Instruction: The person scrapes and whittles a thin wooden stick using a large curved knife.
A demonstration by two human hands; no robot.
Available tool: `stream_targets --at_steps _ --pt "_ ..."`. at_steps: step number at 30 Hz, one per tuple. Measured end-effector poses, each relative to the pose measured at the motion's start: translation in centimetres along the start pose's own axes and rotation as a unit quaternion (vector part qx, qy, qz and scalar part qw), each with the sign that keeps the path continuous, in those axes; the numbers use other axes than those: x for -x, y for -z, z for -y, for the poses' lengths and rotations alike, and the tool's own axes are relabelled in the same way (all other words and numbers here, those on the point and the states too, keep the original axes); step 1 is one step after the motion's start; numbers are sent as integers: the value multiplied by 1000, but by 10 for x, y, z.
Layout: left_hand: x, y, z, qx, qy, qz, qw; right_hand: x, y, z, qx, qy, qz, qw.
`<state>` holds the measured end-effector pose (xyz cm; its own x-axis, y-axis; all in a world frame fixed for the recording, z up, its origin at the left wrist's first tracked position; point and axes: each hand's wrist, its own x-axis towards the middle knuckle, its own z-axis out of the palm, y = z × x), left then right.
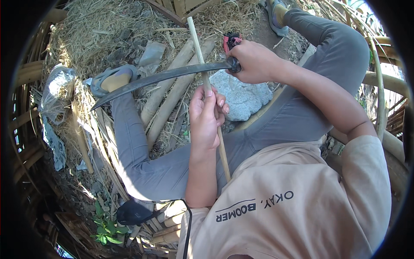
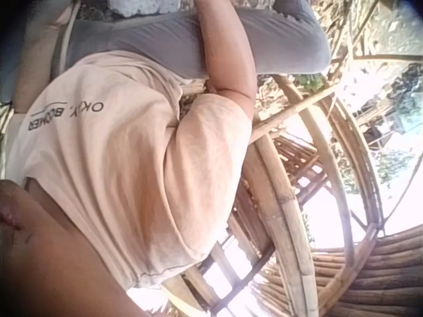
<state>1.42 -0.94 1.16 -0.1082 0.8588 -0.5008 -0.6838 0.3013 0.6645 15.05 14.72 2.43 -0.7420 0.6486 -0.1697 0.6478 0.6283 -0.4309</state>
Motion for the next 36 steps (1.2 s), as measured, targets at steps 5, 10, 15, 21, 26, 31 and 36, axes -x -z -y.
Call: stream_targets --at_steps 5,10,15,21,26,31,36 --pt "2 -2 4 -46 -39 -13 998 1 -3 11 -13 15 23 1000" --pt "3 -2 5 -49 -46 -21 998 3 -5 16 -33 2 13 999" --pt "-1 1 9 -33 -39 -23 998 4 1 21 -8 10 18 1000" --pt "1 -6 9 -39 -23 -33 998 4 -4 20 -5 10 35 999" --pt "9 -11 13 -57 -16 -23 998 -3 2 11 66 16 23 997" --pt "15 -16 13 -64 -39 -28 997 -12 0 -12 53 -25 -51 997" --pt "18 -14 9 -59 -45 -23 997 -13 7 -22 73 -15 -92 993"
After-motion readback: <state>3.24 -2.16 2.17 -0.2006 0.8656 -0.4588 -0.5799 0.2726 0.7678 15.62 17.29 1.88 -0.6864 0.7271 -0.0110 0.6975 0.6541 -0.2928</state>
